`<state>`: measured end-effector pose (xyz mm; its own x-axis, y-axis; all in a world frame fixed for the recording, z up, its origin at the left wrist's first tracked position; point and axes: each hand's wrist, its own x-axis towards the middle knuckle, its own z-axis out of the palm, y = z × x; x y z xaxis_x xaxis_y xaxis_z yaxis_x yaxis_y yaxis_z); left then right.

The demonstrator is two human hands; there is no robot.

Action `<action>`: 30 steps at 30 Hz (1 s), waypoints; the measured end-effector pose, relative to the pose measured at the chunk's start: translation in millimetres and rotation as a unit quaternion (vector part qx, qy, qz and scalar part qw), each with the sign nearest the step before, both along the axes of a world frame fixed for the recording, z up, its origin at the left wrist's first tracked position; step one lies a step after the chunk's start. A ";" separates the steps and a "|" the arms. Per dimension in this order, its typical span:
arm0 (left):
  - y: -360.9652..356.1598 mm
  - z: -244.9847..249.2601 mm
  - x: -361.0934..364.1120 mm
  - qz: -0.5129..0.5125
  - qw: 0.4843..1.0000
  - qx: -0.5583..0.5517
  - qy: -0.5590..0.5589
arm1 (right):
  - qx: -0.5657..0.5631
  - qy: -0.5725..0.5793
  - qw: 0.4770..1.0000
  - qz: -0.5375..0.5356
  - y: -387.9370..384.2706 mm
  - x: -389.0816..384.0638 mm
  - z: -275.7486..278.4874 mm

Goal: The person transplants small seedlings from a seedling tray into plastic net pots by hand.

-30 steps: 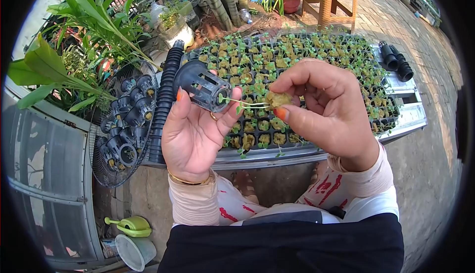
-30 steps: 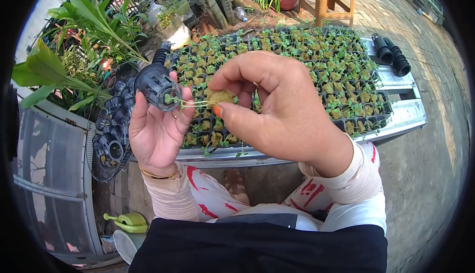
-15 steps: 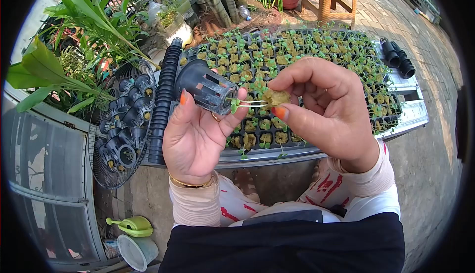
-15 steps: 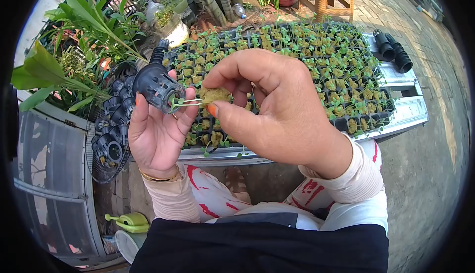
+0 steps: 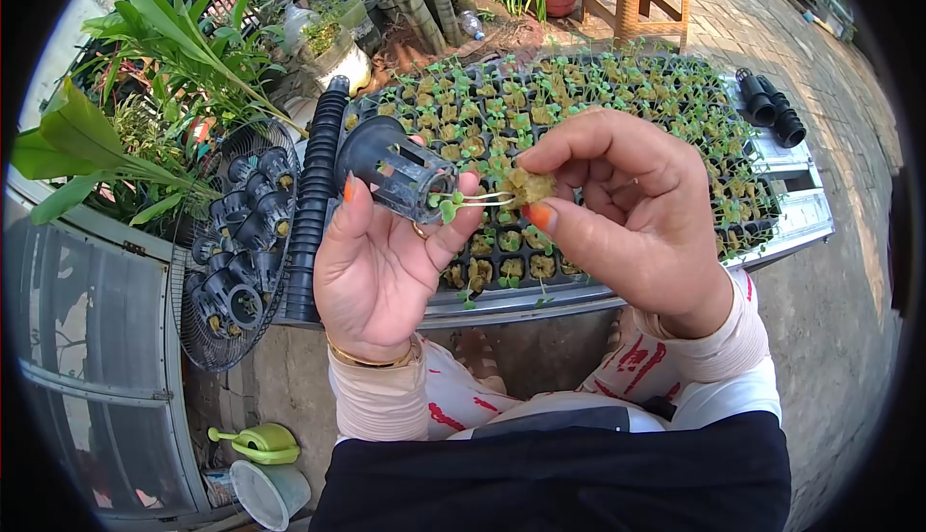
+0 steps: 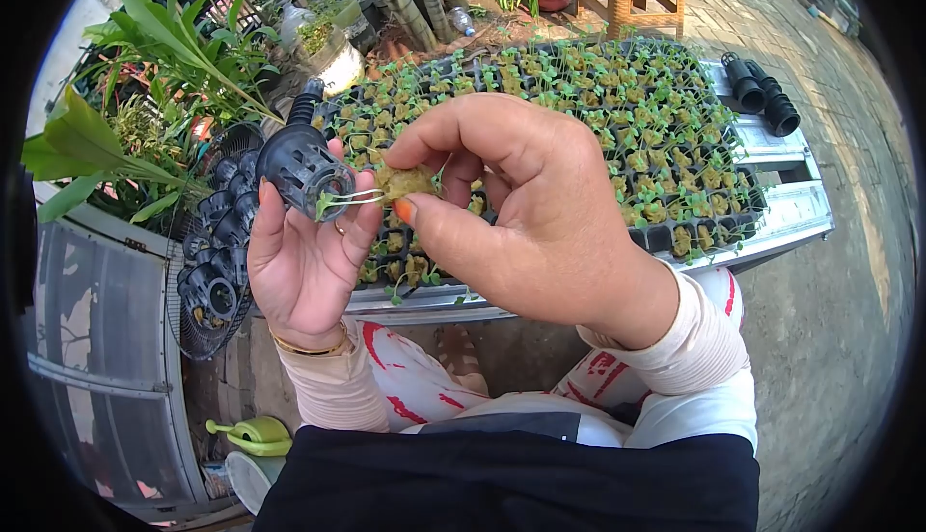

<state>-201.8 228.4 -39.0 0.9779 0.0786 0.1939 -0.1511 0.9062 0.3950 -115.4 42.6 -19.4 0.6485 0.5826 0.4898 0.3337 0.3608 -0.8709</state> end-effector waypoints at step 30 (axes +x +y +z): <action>-14.7 -3.4 2.8 0.088 0.983 0.155 -0.044 | 0.013 -0.342 0.919 -0.195 26.3 -0.7 -7.0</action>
<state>-199.1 213.7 -42.4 0.9326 0.1690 0.3189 -0.3411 0.7017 0.6255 -116.1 69.0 -26.5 0.3414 0.3533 0.8710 0.9080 0.1154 -0.4027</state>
